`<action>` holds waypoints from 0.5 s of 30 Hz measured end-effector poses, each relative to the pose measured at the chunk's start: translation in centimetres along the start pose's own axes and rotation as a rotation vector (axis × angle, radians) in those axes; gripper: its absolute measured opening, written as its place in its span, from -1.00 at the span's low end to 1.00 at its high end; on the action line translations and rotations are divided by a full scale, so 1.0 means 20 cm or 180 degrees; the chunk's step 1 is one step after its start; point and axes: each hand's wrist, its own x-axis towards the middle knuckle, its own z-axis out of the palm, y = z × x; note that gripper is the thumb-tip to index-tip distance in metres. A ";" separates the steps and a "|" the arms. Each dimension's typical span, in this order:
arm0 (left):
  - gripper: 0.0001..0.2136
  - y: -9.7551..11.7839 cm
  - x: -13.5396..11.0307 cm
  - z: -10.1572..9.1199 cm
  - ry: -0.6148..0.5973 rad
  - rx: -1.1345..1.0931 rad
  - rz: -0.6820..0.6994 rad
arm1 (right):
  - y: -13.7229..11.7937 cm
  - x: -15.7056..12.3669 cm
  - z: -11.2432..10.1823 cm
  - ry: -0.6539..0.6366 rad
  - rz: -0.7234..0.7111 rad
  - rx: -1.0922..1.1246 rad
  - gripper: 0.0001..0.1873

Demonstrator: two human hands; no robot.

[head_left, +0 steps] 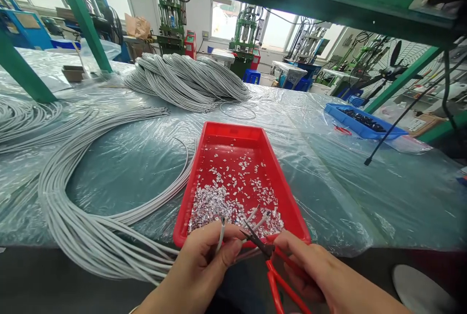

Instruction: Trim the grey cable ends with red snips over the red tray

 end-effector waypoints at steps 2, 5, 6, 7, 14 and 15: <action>-0.86 0.00 0.00 -0.01 -0.0092 0.0206 0.0164 | 0.01 -0.01 -0.01 -0.0125 0.0056 0.0051 -0.53; -0.85 -0.01 0.01 -0.02 -0.0269 0.0430 0.0344 | 0.03 -0.01 0.01 -0.0202 0.0094 0.0156 -0.56; -0.84 -0.01 0.01 -0.03 -0.0318 0.0431 0.0325 | 0.04 -0.01 0.01 -0.0197 0.0094 0.0139 -0.56; -0.84 -0.02 0.02 -0.03 -0.0376 0.0400 0.0259 | 0.04 -0.01 0.02 -0.0176 0.0106 0.0105 -0.57; -0.81 -0.03 0.03 -0.02 -0.0438 -0.0155 -0.0236 | 0.03 0.01 0.02 -0.0064 -0.0147 -0.0091 -0.69; -0.79 -0.02 0.04 -0.02 -0.0438 -0.0218 -0.0295 | 0.05 0.02 0.02 0.0045 -0.0167 0.0028 -0.64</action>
